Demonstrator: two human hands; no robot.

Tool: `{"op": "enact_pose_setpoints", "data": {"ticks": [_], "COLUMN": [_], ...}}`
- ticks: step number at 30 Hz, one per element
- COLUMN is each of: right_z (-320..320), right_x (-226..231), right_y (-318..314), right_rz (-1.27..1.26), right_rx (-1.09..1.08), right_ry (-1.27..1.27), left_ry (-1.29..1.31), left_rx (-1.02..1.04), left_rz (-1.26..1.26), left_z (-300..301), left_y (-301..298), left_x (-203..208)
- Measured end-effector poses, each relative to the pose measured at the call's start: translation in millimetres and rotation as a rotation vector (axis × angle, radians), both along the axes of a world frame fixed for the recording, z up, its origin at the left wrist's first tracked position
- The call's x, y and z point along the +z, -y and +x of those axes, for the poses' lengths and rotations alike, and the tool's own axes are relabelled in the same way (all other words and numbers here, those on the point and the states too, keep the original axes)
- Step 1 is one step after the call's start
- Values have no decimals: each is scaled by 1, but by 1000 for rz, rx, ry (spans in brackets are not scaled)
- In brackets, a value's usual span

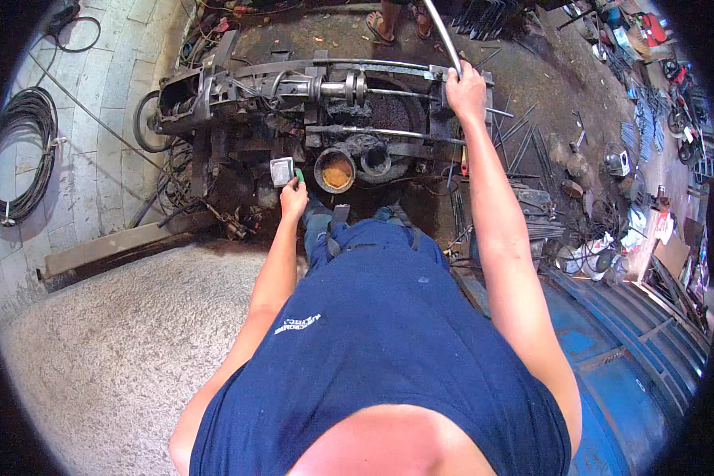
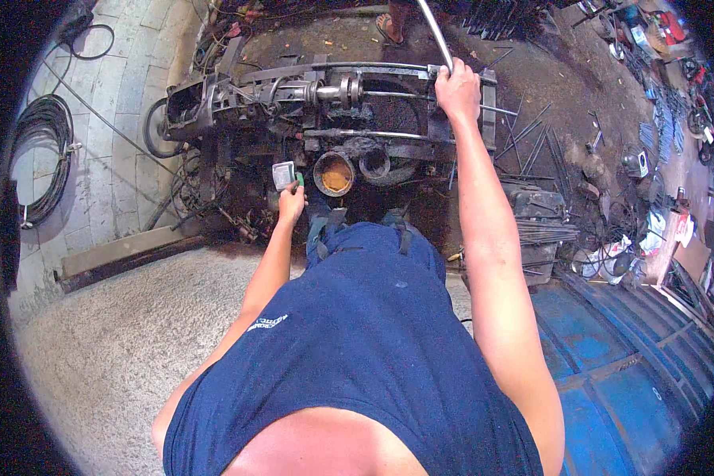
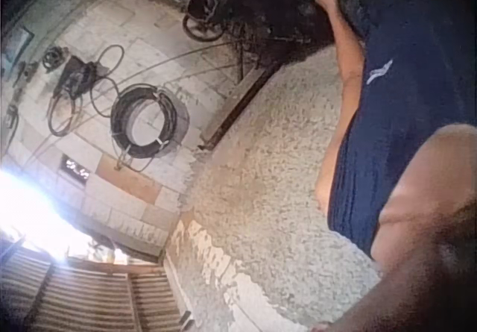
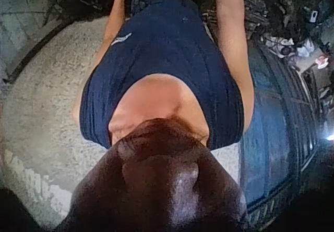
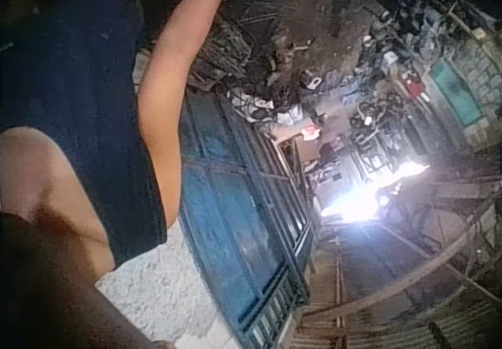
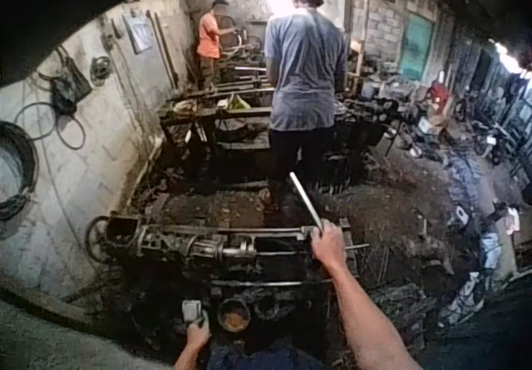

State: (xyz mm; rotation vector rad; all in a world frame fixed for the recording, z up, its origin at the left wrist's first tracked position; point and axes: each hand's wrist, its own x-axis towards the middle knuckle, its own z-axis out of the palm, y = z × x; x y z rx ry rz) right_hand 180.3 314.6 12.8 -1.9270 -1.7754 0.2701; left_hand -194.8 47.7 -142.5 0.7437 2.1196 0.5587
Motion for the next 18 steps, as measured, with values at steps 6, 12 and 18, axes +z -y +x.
{"op": "enact_pose_setpoints", "data": {"ticks": [6, 12, 18], "right_z": [-4, -3, -2], "right_x": [3, 2, 4], "right_y": [1, 2, 1], "right_rz": [-29, -12, -8], "right_rx": [-17, -18, -9], "right_ry": [9, -3, -1], "left_ry": [-3, -12, 7], "left_rx": [23, 6, 20], "left_rz": [0, -25, -11], "left_z": [2, 4, 7], "left_y": [0, -2, -3], "left_x": [3, 11, 17]}}
